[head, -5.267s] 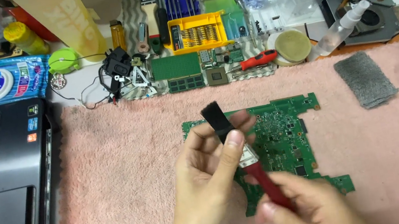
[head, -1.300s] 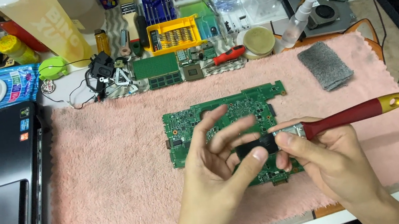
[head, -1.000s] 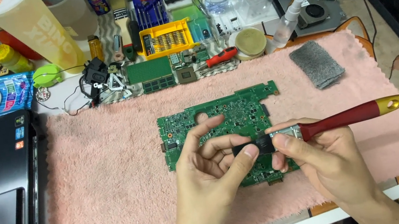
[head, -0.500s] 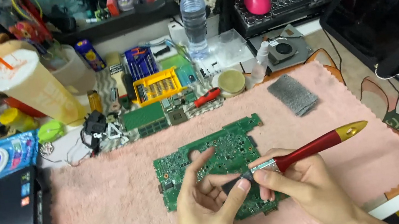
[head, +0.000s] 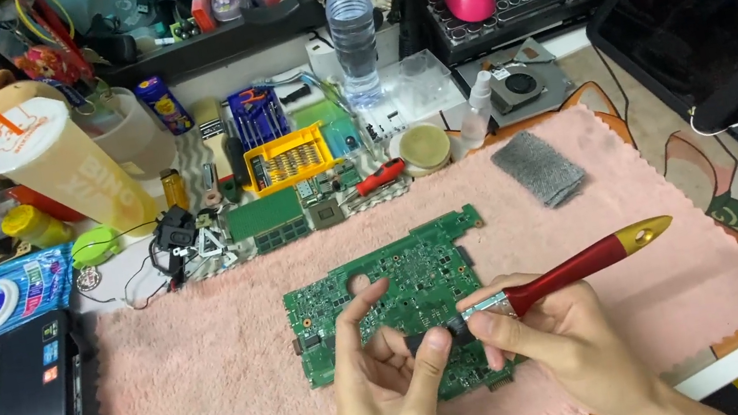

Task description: The person cleans a green circuit board using a paintbrush and a small metal tool. They brush the surface of the board and then use the metal tool to scrape or clean specific areas on the board.

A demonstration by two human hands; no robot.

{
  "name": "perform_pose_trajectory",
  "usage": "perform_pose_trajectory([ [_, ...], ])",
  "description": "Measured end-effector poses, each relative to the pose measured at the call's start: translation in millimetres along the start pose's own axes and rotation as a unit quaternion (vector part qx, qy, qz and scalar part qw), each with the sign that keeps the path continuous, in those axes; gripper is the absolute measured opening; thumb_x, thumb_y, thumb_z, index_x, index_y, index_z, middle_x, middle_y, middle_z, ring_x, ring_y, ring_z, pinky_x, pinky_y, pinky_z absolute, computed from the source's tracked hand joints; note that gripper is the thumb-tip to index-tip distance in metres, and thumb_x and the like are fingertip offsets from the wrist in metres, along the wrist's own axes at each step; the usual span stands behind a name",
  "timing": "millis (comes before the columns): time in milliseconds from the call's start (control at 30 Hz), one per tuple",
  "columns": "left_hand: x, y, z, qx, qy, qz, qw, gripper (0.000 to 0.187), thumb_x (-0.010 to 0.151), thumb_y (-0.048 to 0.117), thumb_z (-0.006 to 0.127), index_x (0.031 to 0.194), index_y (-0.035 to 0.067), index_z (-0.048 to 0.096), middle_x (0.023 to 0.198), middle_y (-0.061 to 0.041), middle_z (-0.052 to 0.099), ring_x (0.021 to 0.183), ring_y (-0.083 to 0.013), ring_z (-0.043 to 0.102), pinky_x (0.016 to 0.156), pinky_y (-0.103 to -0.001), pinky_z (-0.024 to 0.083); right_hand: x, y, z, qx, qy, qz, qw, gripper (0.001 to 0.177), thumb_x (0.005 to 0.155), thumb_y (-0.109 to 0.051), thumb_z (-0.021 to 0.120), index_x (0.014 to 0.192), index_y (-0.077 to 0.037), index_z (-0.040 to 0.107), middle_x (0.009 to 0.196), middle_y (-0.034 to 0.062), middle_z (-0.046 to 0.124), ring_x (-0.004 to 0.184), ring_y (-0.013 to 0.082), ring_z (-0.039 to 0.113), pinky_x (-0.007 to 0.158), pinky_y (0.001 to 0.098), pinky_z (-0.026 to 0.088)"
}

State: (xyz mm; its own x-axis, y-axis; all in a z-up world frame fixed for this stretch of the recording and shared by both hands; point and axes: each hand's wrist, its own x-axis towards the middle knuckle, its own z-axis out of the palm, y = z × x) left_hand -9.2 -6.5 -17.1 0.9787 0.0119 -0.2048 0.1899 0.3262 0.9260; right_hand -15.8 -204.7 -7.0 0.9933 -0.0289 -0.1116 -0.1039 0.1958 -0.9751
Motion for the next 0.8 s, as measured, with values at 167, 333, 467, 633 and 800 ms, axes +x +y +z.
perform_pose_trajectory([
  [167,1,-11,1,-0.081,-0.023,0.043,0.995,0.084,0.087,-0.003,0.095,0.163,0.005,0.059,0.083,-0.011,0.076,0.077,-0.0184,0.075,0.079,-0.031,0.061,0,1,1,0.029,0.013,0.003,1.0,0.028,0.098,-0.006,0.084,0.113,0.016,0.092,0.065,0.0188,0.072,0.061,0.0282,0.069,0.06,0.0378,0.051],
  [333,-1,-11,-2,-0.074,-0.018,0.016,0.997,0.074,0.089,0.001,0.094,0.158,0.004,0.067,0.08,-0.007,0.073,0.074,-0.0156,0.074,0.075,-0.028,0.06,1,2,2,0.044,0.006,-0.003,0.999,0.027,0.099,-0.005,0.084,0.112,0.018,0.091,0.073,0.0181,0.073,0.062,0.0281,0.068,0.06,0.0367,0.053],
  [467,-1,-11,-4,-0.076,-0.019,-0.001,0.997,0.059,0.091,-0.003,0.095,0.143,0.004,0.068,0.074,-0.002,0.059,0.064,-0.0111,0.06,0.065,-0.027,0.055,3,4,-1,0.043,-0.001,0.005,0.999,0.027,0.1,-0.005,0.083,0.113,0.018,0.09,0.065,0.0198,0.07,0.061,0.0287,0.068,0.06,0.0367,0.052],
  [633,1,-14,-10,-0.019,-0.017,-0.028,0.999,0.044,0.098,0.004,0.092,0.138,0.007,0.074,0.072,0.001,0.047,0.059,-0.0081,0.039,0.057,-0.027,0.033,2,-5,3,-0.006,0.004,0.003,1.0,0.028,0.099,-0.006,0.084,0.11,0.019,0.091,0.076,0.0192,0.076,0.062,0.0281,0.07,0.059,0.0372,0.053],
  [800,-2,-8,-6,0.043,-0.021,-0.039,0.998,0.037,0.101,0.013,0.09,0.135,0.011,0.075,0.075,0.002,0.048,0.06,-0.0075,0.041,0.053,-0.028,0.033,0,-13,4,-0.037,-0.02,-0.026,0.999,0.026,0.101,-0.01,0.083,0.107,0.013,0.09,0.082,0.0121,0.076,0.064,0.0229,0.071,0.057,0.0336,0.053],
])
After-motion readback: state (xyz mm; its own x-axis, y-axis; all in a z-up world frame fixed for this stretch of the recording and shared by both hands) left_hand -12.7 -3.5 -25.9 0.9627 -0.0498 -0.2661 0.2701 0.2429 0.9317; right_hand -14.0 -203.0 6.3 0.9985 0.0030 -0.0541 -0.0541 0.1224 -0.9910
